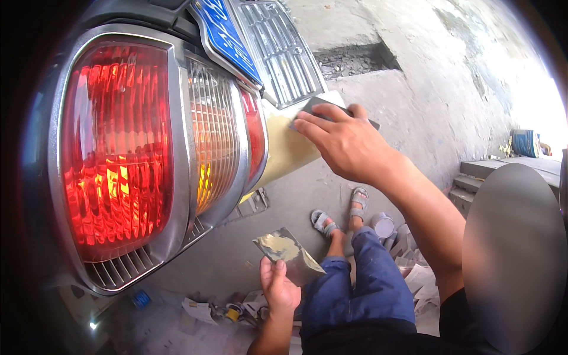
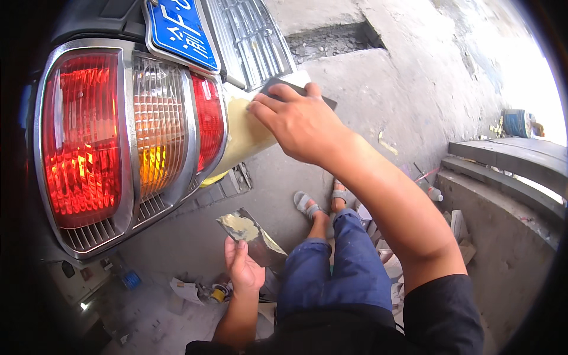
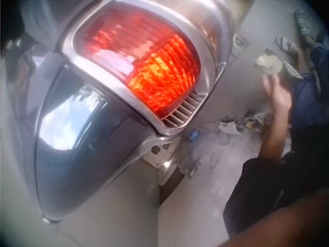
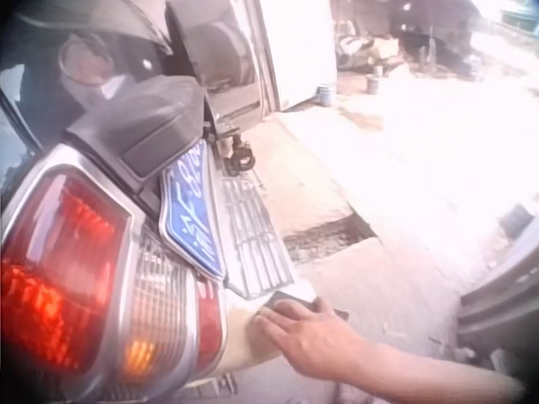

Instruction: The person applies beige body filler to the front fender and rear bumper of a dark-colored car using a metal spreader. They smooth the filler over several spots on the fender, then move to the rear bumper and continue applying and smoothing the material.

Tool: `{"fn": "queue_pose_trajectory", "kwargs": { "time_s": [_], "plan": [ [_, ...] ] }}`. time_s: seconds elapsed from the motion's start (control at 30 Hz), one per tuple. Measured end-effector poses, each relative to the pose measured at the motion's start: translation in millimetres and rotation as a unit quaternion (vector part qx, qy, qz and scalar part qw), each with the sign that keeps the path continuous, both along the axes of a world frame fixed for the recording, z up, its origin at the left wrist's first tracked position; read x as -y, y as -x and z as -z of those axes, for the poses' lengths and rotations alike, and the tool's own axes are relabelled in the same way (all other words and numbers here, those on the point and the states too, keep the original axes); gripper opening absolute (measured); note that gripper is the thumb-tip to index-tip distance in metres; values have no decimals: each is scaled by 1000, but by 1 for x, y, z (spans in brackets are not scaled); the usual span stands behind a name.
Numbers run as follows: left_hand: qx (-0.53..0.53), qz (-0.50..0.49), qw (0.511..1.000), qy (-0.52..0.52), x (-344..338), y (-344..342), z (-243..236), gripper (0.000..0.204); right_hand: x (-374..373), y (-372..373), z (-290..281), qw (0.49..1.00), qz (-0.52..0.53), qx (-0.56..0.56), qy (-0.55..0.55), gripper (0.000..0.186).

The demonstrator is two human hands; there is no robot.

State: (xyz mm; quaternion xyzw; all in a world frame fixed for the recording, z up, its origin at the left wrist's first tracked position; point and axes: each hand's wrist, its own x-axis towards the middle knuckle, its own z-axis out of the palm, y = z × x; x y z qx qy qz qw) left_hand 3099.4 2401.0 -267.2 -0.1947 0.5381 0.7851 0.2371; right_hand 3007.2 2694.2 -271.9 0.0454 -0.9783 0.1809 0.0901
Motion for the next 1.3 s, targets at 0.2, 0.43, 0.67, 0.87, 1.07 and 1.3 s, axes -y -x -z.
{"fn": "queue_pose_trajectory", "kwargs": {
  "time_s": [0.2,0.43,0.67,0.87,1.07,1.3],
  "plan": [
    [10,-22,999,25,-4,-20,9,31,7,40,-13,991,-71,109,-17,24],
    [22,-55,998,-3,-27,-15,2,28,34,-34,1,996,8,93,-7,42],
    [-35,-28,999,31,-31,-6,-3,31,44,-71,11,991,111,63,43,47],
    [-48,-24,997,58,-24,5,-6,29,59,-35,7,959,251,60,118,48],
    [-107,7,988,112,25,24,5,32,132,-35,13,958,266,29,106,51],
    [-128,96,981,113,63,56,1,37,157,-75,16,927,291,18,236,49]
  ]
}}
